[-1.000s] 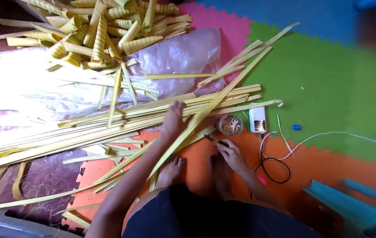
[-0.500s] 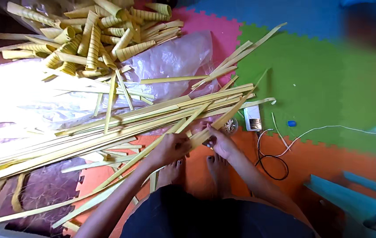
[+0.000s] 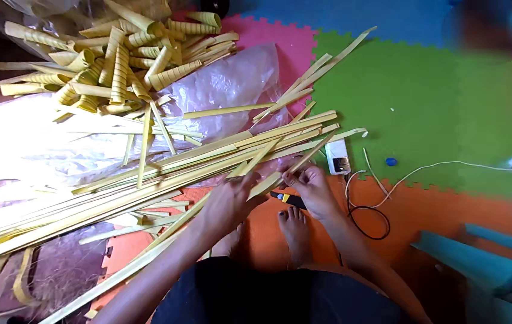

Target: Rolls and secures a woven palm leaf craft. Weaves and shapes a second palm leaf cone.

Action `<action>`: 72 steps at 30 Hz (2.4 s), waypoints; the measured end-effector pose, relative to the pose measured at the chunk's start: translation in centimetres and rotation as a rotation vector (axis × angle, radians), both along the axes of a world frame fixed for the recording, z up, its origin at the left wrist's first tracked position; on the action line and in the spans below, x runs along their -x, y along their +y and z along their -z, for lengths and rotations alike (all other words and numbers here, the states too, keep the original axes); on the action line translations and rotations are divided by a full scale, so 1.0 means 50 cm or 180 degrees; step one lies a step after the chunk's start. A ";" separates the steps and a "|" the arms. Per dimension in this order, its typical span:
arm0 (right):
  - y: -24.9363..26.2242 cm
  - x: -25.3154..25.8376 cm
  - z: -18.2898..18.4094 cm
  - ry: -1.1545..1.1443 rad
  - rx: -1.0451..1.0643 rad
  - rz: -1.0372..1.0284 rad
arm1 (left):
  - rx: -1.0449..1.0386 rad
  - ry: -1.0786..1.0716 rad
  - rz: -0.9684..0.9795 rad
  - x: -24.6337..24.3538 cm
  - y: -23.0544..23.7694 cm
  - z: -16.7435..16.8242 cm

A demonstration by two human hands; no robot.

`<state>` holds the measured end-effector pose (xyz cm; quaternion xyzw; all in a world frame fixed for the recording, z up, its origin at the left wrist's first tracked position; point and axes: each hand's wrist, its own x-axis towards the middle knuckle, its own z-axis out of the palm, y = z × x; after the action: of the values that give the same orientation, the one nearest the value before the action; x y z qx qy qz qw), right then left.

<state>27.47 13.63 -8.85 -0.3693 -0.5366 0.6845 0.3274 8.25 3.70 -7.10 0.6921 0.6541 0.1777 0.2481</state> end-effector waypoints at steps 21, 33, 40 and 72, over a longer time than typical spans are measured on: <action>0.000 -0.087 -0.053 -0.0466 -0.3127 0.1435 | -0.0016 -0.3774 -0.0103 -0.136 0.115 -0.072; 0.025 -0.100 -0.104 -0.0331 -0.1568 0.0358 | -0.0929 -0.2231 -0.0096 -0.139 0.101 -0.065; 0.018 -0.082 -0.084 -0.0083 -0.1685 0.0644 | -0.0729 -0.2650 -0.0062 -0.132 0.100 -0.072; 0.012 -0.113 -0.055 -0.0023 -0.1150 -0.0250 | 0.0994 -0.3640 0.0065 -0.117 0.101 -0.050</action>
<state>33.10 14.21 -6.10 -0.2856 -0.6660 0.5879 0.3594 14.11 8.73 -4.58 0.4479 0.4283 0.4217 0.6619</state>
